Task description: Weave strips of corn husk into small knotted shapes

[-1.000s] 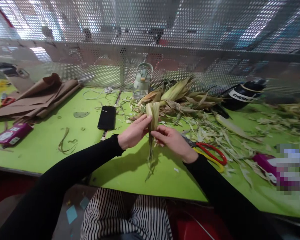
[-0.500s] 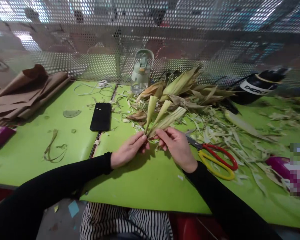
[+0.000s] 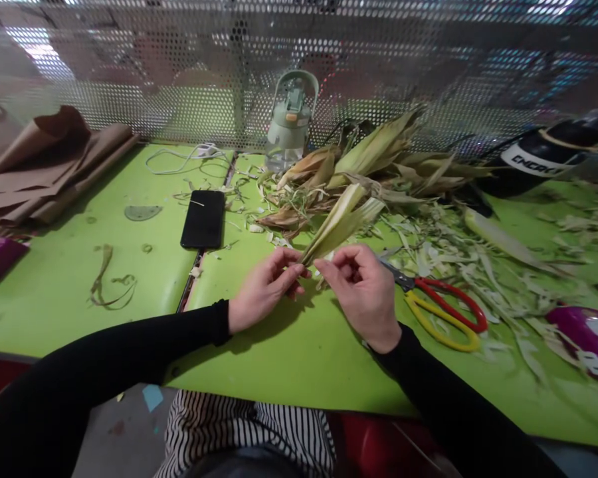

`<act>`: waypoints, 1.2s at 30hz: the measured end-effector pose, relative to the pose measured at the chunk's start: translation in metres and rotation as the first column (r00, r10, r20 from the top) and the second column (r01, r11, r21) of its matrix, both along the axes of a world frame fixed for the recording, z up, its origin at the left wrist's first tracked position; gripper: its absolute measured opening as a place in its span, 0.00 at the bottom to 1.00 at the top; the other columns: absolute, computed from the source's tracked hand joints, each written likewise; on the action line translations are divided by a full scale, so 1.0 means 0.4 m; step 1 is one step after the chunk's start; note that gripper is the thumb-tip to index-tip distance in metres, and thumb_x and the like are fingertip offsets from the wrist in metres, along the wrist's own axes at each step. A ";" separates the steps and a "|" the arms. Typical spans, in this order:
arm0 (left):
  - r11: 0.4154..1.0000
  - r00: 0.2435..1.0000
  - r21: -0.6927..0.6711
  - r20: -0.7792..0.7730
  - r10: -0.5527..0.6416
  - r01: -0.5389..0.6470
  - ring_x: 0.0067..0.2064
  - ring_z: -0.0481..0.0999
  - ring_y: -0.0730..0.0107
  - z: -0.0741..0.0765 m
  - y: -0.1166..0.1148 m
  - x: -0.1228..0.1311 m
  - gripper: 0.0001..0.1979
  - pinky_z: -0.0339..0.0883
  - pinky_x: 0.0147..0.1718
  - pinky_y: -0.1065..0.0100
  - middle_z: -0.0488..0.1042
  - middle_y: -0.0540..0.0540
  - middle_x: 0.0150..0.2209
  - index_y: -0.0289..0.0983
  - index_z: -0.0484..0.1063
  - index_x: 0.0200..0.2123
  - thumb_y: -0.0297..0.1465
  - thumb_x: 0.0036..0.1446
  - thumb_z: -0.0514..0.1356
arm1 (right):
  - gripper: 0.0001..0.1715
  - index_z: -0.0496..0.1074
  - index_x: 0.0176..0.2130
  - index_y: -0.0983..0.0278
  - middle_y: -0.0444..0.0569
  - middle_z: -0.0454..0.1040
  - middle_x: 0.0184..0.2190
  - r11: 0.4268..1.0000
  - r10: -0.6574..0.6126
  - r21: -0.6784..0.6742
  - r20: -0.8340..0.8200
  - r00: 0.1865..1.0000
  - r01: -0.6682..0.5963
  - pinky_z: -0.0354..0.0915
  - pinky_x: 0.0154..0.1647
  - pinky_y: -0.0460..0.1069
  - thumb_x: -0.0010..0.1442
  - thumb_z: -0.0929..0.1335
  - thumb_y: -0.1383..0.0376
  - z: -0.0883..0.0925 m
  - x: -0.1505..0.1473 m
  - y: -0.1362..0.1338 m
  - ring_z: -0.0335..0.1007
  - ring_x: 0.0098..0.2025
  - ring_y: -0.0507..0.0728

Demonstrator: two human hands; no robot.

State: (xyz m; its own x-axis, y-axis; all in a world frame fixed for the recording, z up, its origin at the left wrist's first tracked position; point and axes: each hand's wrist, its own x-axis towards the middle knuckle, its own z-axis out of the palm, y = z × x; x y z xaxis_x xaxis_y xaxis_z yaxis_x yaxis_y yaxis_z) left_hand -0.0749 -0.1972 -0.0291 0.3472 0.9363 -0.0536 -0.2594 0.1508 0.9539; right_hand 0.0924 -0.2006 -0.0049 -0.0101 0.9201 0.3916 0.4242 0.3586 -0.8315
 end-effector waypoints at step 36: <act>0.993 0.995 0.088 -0.066 -0.069 0.075 0.31 0.77 0.74 0.026 0.013 -0.024 0.19 0.65 0.27 0.74 0.76 0.49 0.32 0.37 0.63 0.38 0.44 0.58 0.65 | 0.15 0.76 0.43 0.58 0.40 0.69 0.24 0.956 0.120 -0.215 -0.326 0.938 -0.198 0.58 0.17 0.43 0.60 0.72 0.52 -0.002 0.010 0.007 0.61 0.21 0.48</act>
State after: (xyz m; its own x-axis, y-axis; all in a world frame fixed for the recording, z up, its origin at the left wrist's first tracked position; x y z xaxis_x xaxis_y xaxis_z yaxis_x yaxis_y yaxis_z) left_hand -0.0843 -0.1921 -0.0189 0.4123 0.9110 0.0066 -0.1906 0.0792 0.9785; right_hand 0.0964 -0.1979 -0.0056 -0.0795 0.9830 0.1657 0.0893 0.1726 -0.9809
